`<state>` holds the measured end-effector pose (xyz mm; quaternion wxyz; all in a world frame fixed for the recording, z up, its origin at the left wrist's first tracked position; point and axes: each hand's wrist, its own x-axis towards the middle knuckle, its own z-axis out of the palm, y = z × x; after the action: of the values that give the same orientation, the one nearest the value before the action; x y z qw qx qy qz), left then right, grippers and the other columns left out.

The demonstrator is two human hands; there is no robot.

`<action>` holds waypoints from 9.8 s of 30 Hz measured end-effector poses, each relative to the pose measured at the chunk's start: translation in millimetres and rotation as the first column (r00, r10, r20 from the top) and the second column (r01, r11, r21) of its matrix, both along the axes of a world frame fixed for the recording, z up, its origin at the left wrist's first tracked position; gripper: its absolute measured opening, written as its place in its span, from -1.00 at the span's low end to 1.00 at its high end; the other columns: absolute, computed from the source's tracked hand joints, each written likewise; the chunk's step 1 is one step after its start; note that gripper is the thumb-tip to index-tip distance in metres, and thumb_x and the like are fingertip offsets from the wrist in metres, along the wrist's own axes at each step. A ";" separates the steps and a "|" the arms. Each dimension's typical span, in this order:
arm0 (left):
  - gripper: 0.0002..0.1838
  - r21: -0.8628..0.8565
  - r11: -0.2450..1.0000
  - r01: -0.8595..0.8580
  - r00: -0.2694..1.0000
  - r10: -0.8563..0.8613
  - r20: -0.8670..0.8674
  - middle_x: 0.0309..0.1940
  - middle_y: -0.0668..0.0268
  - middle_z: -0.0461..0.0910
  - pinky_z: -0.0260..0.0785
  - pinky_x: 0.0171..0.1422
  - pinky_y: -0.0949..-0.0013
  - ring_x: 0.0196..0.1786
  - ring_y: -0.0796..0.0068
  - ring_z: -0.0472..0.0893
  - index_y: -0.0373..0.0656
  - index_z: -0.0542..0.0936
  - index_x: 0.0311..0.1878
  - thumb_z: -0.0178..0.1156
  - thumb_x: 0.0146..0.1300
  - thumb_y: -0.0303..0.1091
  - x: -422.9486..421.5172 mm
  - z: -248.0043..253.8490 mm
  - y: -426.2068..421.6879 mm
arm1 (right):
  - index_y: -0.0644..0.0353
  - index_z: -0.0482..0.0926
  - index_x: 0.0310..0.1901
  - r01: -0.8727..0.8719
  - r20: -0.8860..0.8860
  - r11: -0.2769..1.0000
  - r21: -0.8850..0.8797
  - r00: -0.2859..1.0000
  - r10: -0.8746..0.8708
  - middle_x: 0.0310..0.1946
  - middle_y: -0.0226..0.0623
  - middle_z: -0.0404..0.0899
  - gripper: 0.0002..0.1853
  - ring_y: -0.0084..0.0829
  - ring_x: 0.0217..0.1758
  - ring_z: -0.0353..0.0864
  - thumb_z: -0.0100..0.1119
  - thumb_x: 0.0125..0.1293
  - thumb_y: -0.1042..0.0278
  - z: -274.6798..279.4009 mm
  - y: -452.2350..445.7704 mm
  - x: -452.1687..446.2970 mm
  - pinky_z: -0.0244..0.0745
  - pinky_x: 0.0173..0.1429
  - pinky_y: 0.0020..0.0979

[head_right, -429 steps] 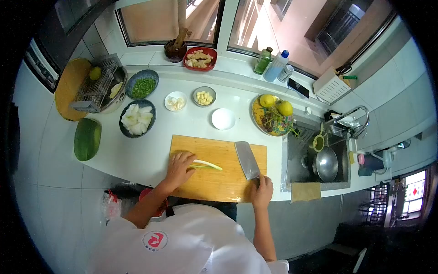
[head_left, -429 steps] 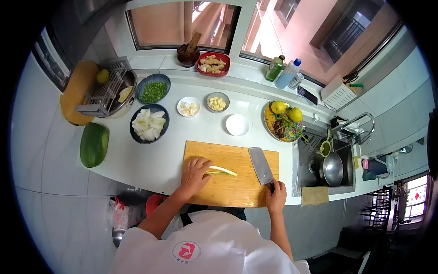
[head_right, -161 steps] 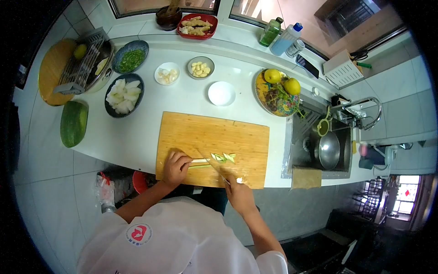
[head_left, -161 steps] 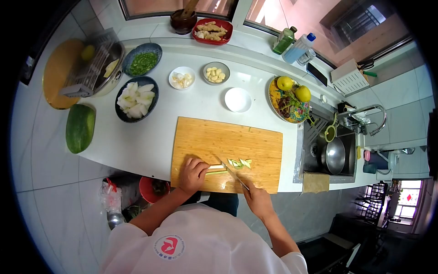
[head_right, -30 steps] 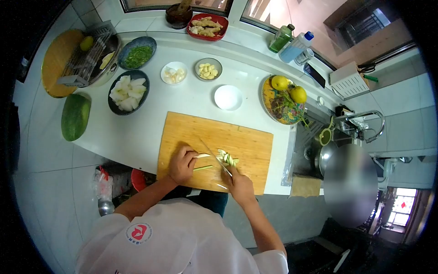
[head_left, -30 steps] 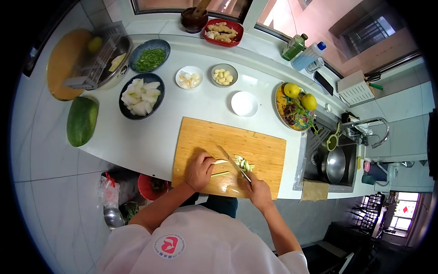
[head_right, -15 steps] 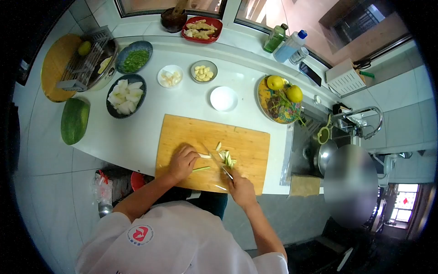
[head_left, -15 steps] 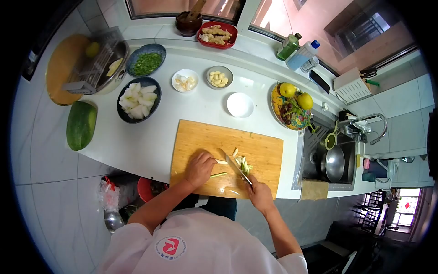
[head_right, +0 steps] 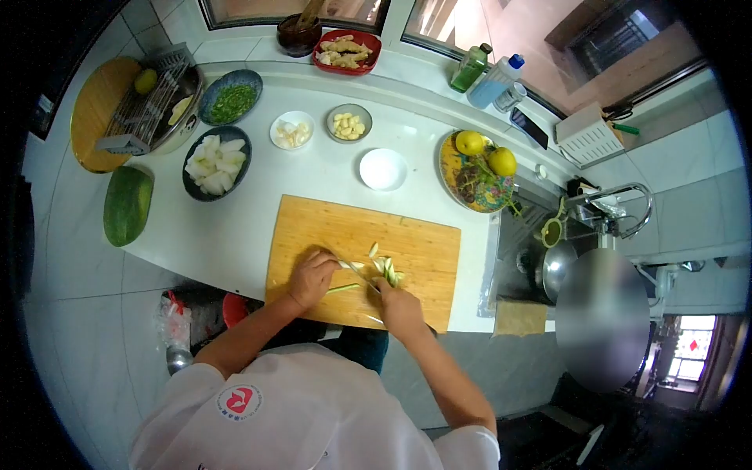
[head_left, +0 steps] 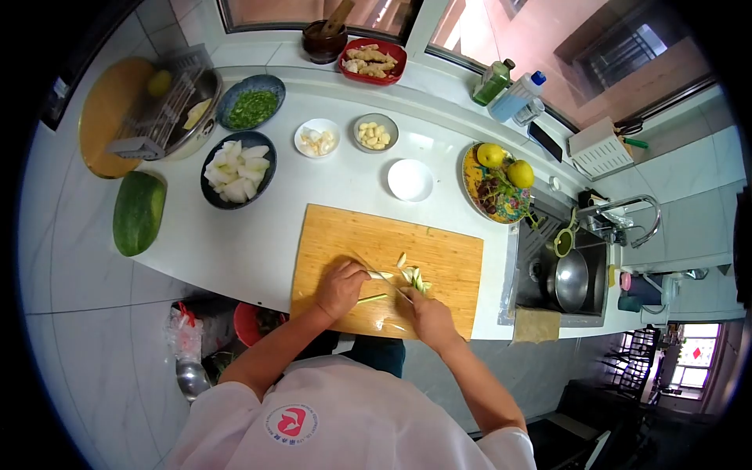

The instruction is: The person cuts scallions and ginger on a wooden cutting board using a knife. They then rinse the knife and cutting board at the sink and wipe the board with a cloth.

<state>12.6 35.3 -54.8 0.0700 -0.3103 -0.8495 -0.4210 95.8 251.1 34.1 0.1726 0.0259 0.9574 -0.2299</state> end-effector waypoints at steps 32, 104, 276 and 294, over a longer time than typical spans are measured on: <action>-0.87 -0.151 0.980 0.133 0.968 -0.161 -0.191 -0.22 0.40 0.62 0.52 0.00 0.29 0.01 0.36 0.59 -0.06 0.67 -0.31 0.15 0.11 -0.46 3.0 0.5 -4.6 | 0.14 0.53 0.00 0.044 0.094 0.999 0.015 0.995 -0.045 -0.41 0.11 0.66 -0.78 0.14 -0.28 0.67 0.07 0.50 0.19 37.8 12.1 17.6 0.55 -0.15 0.06; -0.95 -0.084 0.996 0.031 0.996 -0.038 -0.077 -0.30 0.18 0.57 0.45 -0.12 0.14 -0.20 0.12 0.59 -0.23 0.66 -0.33 0.34 0.14 -0.49 31.1 24.4 -16.4 | 0.16 0.46 -0.12 -0.055 -0.066 0.992 0.110 0.996 0.062 -0.54 -0.02 0.63 -0.82 0.06 -0.43 0.68 0.19 0.37 0.28 16.8 20.6 66.4 0.57 -0.33 0.02; -0.74 0.675 0.541 -0.502 0.837 0.108 0.536 -0.13 0.17 0.72 0.58 -0.16 0.28 -0.12 0.26 0.76 -0.24 0.65 0.02 0.14 0.50 -0.26 -467.8 154.9 113.9 | 0.22 0.56 -0.36 0.718 0.516 0.091 -0.690 0.576 -0.634 -0.70 -0.38 0.47 -0.64 -0.49 -0.72 0.43 0.20 0.48 0.09 -48.3 68.7 -12.2 0.34 -0.65 -0.44; -0.76 0.725 0.405 -0.557 0.223 -0.768 0.600 -0.02 0.22 0.66 0.51 0.09 0.30 -0.02 0.34 0.68 -0.11 0.56 0.14 0.21 0.45 -0.40 -96.1 127.5 33.5 | 0.17 0.46 -0.26 0.735 0.563 0.081 -0.673 0.580 -0.589 -0.72 -0.38 0.35 -0.70 -0.50 -0.74 0.35 0.24 0.47 0.12 -43.6 72.0 -15.3 0.39 -0.64 -0.40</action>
<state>-83.5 68.8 72.7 -0.3560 0.0418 -0.2706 -0.8935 80.6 323.1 -9.5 0.1048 0.3817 0.5602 -0.7277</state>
